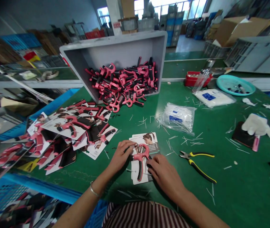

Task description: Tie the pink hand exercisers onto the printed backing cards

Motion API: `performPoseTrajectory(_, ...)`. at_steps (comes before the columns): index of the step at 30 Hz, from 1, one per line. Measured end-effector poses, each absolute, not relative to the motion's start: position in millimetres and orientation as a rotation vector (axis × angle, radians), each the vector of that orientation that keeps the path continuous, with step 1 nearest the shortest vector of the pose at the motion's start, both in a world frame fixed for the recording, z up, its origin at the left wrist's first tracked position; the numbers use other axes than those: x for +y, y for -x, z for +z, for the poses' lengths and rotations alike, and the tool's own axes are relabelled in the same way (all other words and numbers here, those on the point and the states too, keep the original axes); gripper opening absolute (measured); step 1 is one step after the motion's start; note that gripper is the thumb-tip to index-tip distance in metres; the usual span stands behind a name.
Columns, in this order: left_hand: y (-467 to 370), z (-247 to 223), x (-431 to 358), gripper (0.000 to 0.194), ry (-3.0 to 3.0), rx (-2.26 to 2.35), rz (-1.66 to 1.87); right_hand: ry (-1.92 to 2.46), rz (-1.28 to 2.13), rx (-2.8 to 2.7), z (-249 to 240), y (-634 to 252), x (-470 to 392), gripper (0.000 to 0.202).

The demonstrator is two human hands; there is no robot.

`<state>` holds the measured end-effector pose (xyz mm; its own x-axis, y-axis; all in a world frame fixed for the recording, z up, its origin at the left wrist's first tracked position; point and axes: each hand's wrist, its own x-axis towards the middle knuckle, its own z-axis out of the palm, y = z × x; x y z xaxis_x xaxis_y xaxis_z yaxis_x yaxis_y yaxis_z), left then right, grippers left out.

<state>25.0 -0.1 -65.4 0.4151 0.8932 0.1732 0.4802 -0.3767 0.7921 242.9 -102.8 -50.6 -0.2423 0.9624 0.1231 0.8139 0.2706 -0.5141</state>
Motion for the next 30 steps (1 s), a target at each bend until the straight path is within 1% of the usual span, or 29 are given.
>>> performPoseTrajectory(2, -38.2, -61.9, 5.2, 0.026, -2.047, 1.117, 0.779, 1.574, 0.502, -2.164, -51.1, -235.7, -89.9, 0.013)
performPoseTrajectory(6, -53.7, -60.9, -0.8, 0.015, -2.014, 1.033, 0.787, 1.512, 0.572, -2.163, -49.5, -232.4, -76.1, 0.016)
performPoseTrajectory(9, -54.8, -65.1, -9.3, 0.010, -1.944, 1.066, 0.820, 1.466, 0.647, -2.195, -48.3, -234.5, -78.8, 0.024)
performPoseTrajectory(11, -54.8, -67.6, -12.0, 0.009, -1.926, 1.076, 0.836, 1.491, 0.660, -2.198, -51.1, -234.6, -79.7, 0.020)
performPoseTrajectory(13, -55.7, -69.1, -12.0, 0.008, -1.920, 1.083, 0.842, 1.525, 0.660, -2.117, -57.3, -233.3, -76.2, 0.013)
performPoseTrajectory(18, -58.6, -70.0, -8.9, 0.008, -1.948, 1.105, 0.833, 1.474, 0.725, -1.753, -72.2, -231.5, -59.7, 0.013)
performPoseTrajectory(21, -58.4, -70.8, -8.1, 0.008, -1.947, 1.076, 0.846, 1.451, 0.750, -1.677, -72.7, -232.7, -59.2, 0.015)
performPoseTrajectory(30, -55.3, -76.1, -6.2, 0.008, -1.866, 1.047, 0.904, 1.395, 0.750, -1.933, -60.1, -233.7, -70.8, 0.017)
